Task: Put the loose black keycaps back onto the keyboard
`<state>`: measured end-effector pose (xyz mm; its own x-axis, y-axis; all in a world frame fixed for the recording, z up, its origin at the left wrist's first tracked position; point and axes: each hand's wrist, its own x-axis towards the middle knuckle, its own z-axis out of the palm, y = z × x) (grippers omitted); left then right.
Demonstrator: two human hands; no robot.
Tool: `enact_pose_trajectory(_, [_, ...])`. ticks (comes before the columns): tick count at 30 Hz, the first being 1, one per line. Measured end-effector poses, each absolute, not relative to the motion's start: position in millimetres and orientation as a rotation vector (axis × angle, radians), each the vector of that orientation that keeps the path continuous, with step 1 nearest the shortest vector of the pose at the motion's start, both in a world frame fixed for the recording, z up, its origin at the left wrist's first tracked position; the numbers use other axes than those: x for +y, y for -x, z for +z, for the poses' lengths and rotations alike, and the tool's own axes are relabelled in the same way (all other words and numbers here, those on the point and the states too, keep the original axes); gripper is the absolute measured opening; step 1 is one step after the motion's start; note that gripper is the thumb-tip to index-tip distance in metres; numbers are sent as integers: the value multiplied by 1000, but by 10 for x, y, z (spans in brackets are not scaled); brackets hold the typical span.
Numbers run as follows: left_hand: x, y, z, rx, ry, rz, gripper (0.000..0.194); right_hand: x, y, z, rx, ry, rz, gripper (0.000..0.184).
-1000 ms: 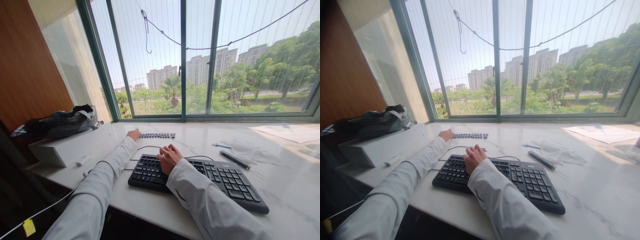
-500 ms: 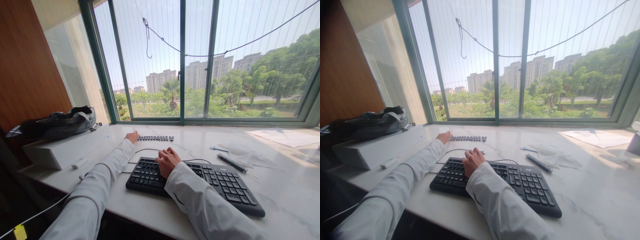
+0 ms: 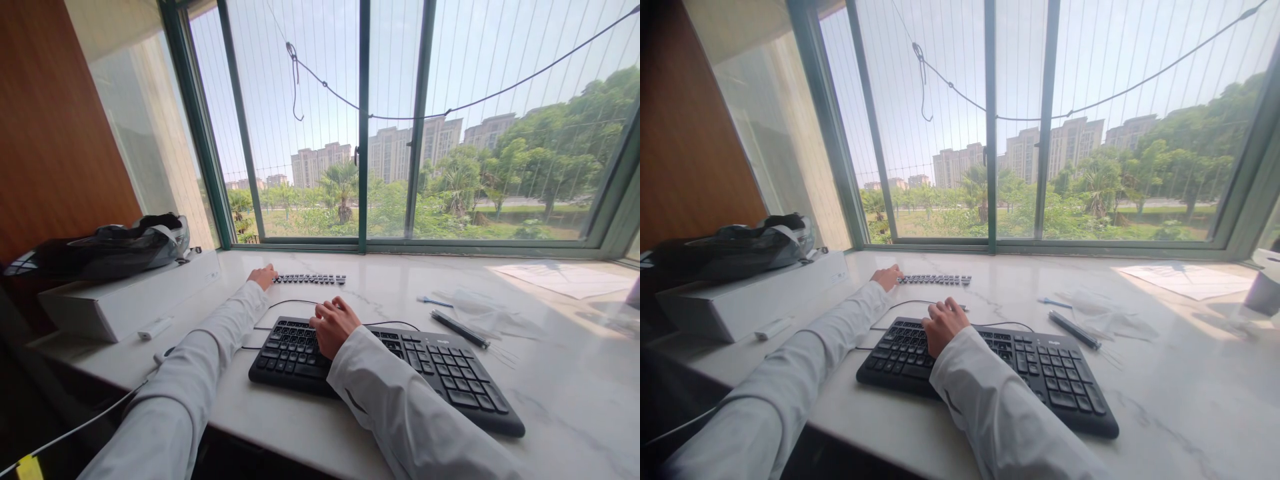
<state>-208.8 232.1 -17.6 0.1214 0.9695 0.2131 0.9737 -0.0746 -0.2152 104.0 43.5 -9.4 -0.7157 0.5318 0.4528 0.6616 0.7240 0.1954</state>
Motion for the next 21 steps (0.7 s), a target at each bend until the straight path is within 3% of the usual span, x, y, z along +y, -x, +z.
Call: enact_pose_trajectory(21, [2336,2003,-122,-1919,2051,-67,30,459,-1035,-109,-2570,903,-491,20])
